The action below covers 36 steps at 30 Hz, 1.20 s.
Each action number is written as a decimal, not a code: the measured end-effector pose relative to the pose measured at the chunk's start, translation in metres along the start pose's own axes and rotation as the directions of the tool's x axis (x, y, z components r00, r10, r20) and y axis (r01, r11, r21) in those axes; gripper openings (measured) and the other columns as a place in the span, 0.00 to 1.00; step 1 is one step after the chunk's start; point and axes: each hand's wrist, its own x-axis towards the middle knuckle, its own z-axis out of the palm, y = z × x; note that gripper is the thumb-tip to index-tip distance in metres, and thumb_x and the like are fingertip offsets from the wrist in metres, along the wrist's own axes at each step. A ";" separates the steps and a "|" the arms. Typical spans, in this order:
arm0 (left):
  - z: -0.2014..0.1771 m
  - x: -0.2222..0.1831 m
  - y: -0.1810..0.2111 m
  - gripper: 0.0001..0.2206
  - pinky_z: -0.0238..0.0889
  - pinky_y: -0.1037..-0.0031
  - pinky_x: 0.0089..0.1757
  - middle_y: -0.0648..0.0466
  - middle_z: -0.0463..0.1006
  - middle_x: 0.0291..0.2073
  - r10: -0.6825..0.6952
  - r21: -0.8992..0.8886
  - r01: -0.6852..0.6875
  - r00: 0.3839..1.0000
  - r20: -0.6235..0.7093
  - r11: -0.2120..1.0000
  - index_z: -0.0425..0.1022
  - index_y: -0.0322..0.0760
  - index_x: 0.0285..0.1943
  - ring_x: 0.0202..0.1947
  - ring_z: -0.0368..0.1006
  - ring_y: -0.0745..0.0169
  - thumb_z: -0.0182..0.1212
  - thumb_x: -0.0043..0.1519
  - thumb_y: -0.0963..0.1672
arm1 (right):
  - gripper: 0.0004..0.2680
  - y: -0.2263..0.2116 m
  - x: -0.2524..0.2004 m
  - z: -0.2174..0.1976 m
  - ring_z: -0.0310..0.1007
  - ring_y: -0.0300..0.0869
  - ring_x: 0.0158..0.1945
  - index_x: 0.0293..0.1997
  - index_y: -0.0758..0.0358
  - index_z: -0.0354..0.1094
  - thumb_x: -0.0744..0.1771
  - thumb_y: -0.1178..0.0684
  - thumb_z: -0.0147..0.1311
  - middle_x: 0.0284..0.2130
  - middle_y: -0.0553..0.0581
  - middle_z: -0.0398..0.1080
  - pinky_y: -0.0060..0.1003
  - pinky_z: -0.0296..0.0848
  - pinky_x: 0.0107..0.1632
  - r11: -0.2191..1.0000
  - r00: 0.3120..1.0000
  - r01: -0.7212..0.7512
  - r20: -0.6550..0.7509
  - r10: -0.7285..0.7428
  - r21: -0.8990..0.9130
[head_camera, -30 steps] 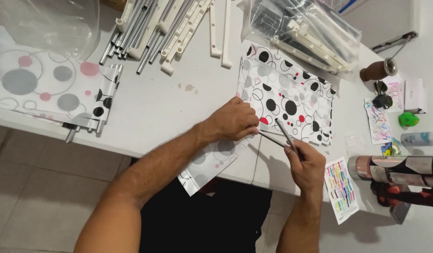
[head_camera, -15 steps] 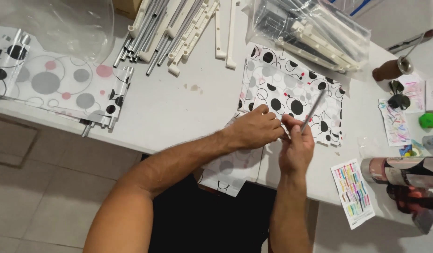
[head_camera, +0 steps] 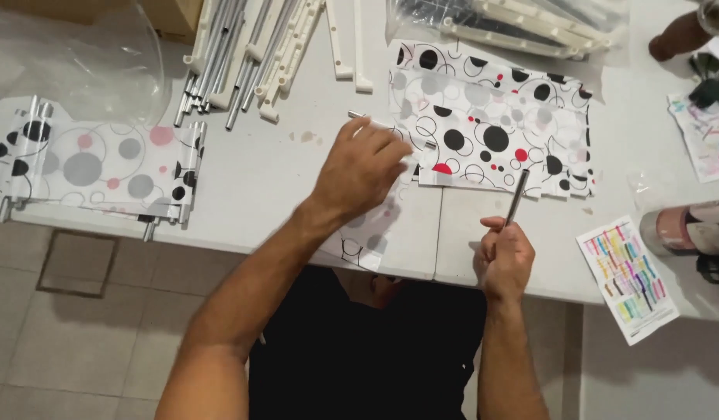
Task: Assembling a multi-tier organizer shelf by sliding metal rods into fabric panels and marking components.
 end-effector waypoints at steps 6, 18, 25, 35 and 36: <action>-0.039 -0.090 0.032 0.27 0.38 0.36 0.65 0.52 0.71 0.61 0.065 -0.262 0.083 0.858 0.509 0.961 0.72 0.50 0.62 0.66 0.64 0.48 0.68 0.53 0.55 | 0.12 -0.005 -0.018 -0.015 0.62 0.39 0.17 0.52 0.75 0.69 0.74 0.55 0.39 0.16 0.56 0.61 0.28 0.63 0.20 0.990 0.988 -0.014 0.148 0.035 -0.143; -0.027 -0.124 0.030 0.16 0.35 0.46 0.70 0.55 0.74 0.64 -0.054 -0.244 0.193 0.875 0.481 0.950 0.78 0.48 0.51 0.69 0.63 0.54 0.68 0.58 0.52 | 0.09 -0.086 -0.047 0.022 0.83 0.59 0.32 0.50 0.57 0.72 0.68 0.50 0.52 0.27 0.63 0.82 0.52 0.79 0.39 0.587 0.759 0.228 0.520 0.392 -0.777; -0.023 -0.124 0.033 0.14 0.35 0.47 0.70 0.55 0.76 0.62 -0.096 -0.256 0.228 0.892 0.441 0.939 0.79 0.47 0.49 0.68 0.65 0.54 0.67 0.60 0.53 | 0.08 -0.077 -0.067 0.030 0.82 0.60 0.34 0.49 0.57 0.71 0.68 0.49 0.50 0.29 0.60 0.83 0.54 0.77 0.39 0.551 0.625 0.152 0.512 0.590 -0.820; -0.022 -0.128 0.029 0.12 0.35 0.47 0.70 0.55 0.77 0.61 -0.072 -0.284 0.203 0.909 0.411 0.937 0.79 0.48 0.46 0.67 0.66 0.55 0.66 0.61 0.53 | 0.09 -0.083 -0.053 0.048 0.81 0.56 0.33 0.50 0.53 0.76 0.67 0.48 0.56 0.27 0.59 0.81 0.49 0.79 0.37 0.562 0.718 0.321 0.583 0.380 -0.762; -0.022 -0.128 0.028 0.11 0.35 0.47 0.70 0.55 0.77 0.60 -0.051 -0.301 0.182 0.917 0.395 0.936 0.79 0.48 0.45 0.67 0.67 0.54 0.67 0.61 0.52 | 0.09 -0.083 -0.050 0.048 0.81 0.54 0.33 0.50 0.52 0.77 0.67 0.48 0.57 0.26 0.57 0.80 0.48 0.79 0.38 0.542 0.719 0.374 0.604 0.344 -0.753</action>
